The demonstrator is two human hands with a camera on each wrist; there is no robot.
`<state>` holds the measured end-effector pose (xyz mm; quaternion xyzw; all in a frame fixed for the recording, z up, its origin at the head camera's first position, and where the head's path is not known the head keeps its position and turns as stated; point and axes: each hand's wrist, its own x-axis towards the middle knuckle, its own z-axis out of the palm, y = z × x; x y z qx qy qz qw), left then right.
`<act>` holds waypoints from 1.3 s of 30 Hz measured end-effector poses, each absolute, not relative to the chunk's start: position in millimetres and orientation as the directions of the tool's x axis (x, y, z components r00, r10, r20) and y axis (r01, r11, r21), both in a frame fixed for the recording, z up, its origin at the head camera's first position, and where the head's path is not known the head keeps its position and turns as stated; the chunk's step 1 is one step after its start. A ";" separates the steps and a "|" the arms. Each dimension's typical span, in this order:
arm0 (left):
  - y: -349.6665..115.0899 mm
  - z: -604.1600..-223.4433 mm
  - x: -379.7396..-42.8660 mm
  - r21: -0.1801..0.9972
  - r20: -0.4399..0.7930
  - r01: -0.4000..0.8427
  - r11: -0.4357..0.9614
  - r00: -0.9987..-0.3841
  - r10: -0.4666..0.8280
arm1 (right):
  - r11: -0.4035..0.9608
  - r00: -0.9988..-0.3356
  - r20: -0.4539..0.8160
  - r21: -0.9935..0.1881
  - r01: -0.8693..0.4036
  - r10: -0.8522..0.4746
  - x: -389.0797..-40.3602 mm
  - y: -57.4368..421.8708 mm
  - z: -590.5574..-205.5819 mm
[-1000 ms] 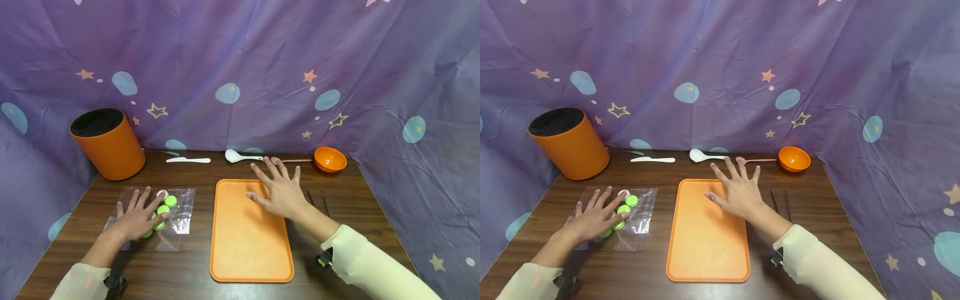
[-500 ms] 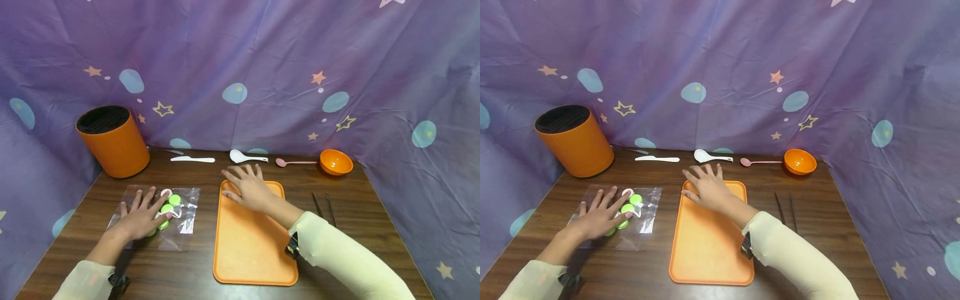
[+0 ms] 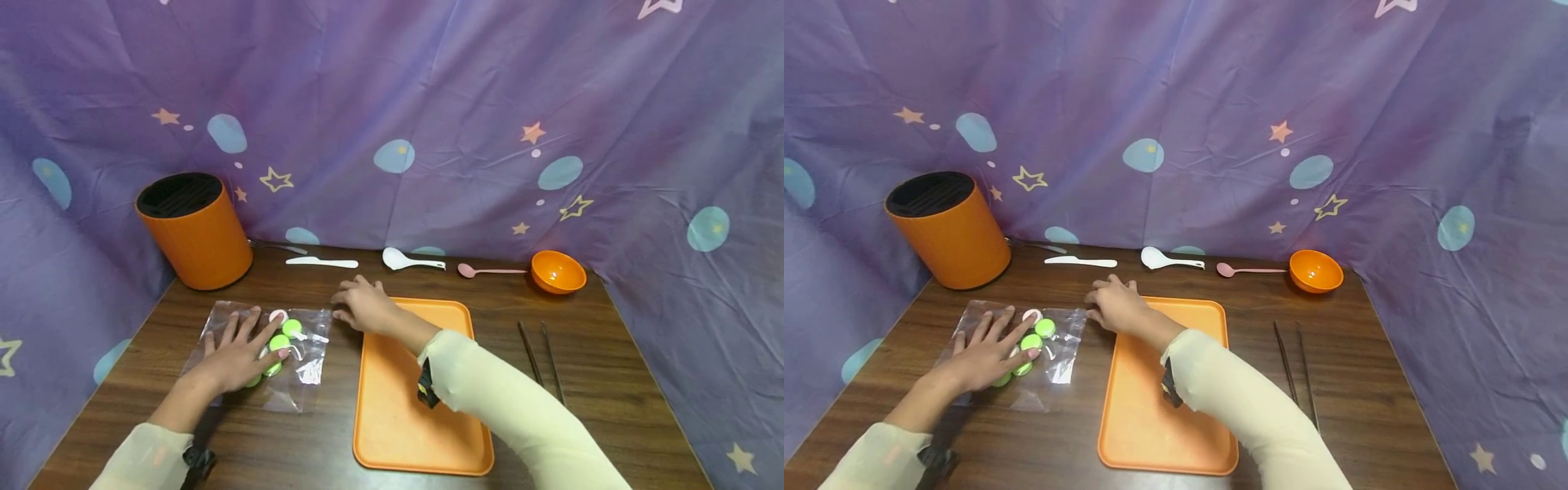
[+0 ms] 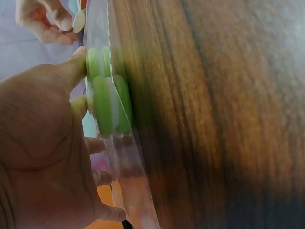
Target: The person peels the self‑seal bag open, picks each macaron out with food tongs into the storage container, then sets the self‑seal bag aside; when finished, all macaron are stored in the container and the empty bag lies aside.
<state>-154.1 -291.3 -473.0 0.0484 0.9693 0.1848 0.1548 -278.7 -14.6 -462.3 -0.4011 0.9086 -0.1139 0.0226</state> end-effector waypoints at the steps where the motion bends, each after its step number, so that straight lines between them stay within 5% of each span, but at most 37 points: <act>1: -290.8 -472.9 -154.3 0.370 -0.284 0.037 0.928 -0.947 0.151 | 0.653 -0.677 0.043 -0.227 -0.723 -0.735 -279.7 -18.2 -463.1; 19: -295.3 -494.4 -167.8 0.359 -0.255 0.062 0.931 -0.953 0.162 | 0.701 -0.723 0.043 -0.216 -0.680 -0.689 -288.0 -43.8 -477.9; 39: -301.5 -485.5 -161.4 0.392 -0.286 0.032 0.919 -0.946 0.155 | 0.569 -0.605 0.091 -0.255 -0.782 -0.791 -291.5 -11.9 -480.8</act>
